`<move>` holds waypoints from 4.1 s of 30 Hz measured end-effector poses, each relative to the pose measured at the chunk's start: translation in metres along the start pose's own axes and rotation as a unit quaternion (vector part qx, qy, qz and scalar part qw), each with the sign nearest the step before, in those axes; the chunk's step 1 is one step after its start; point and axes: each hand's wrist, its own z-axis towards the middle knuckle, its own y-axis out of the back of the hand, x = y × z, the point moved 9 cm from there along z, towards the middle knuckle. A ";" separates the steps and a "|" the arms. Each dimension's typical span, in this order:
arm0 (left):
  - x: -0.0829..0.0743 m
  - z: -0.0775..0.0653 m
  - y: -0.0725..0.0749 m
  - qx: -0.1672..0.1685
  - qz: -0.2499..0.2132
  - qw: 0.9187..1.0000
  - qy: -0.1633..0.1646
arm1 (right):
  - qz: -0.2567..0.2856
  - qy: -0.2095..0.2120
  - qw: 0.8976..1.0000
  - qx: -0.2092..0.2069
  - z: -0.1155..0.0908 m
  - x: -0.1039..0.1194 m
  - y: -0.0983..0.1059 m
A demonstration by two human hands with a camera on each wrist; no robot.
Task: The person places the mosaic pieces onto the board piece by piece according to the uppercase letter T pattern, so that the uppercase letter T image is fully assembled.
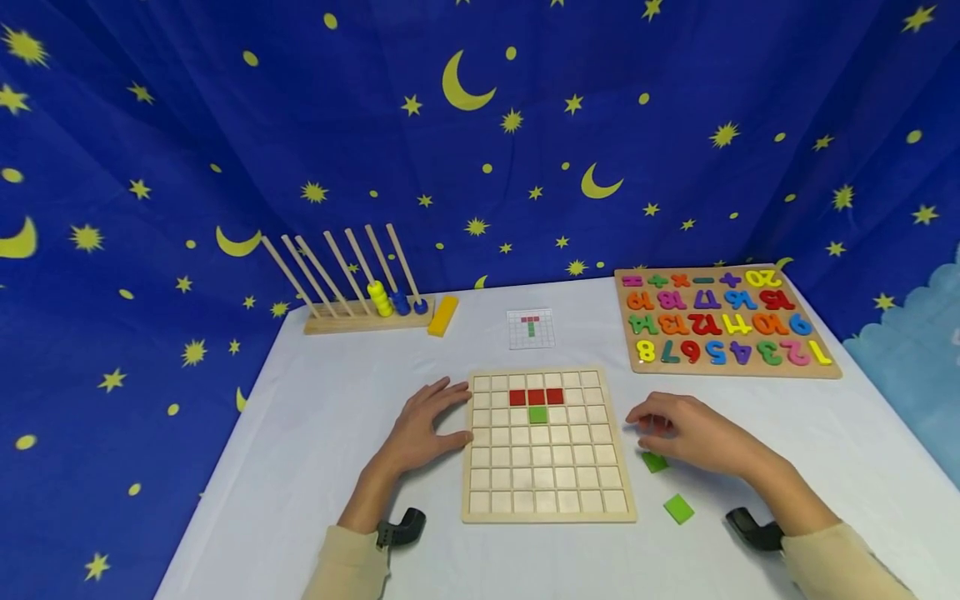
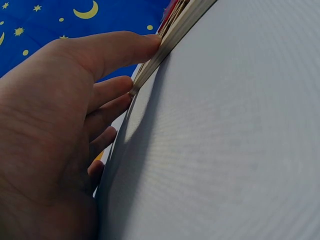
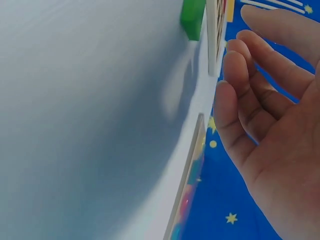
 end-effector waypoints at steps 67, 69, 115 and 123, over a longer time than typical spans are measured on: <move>0.000 0.001 0.000 0.000 0.009 1.000 0.003 | 0.012 -0.012 1.000 0.025 0.002 -0.003 -0.017; 0.001 0.001 -0.001 0.000 0.009 1.000 0.003 | 0.010 -0.008 1.000 0.023 0.005 0.000 -0.017; 0.001 0.002 -0.001 0.006 0.006 1.000 0.004 | 0.016 0.059 0.997 0.042 0.067 0.057 -0.041; 0.000 0.001 -0.001 0.006 0.010 1.000 0.003 | 0.011 0.072 0.996 0.046 0.077 0.068 -0.043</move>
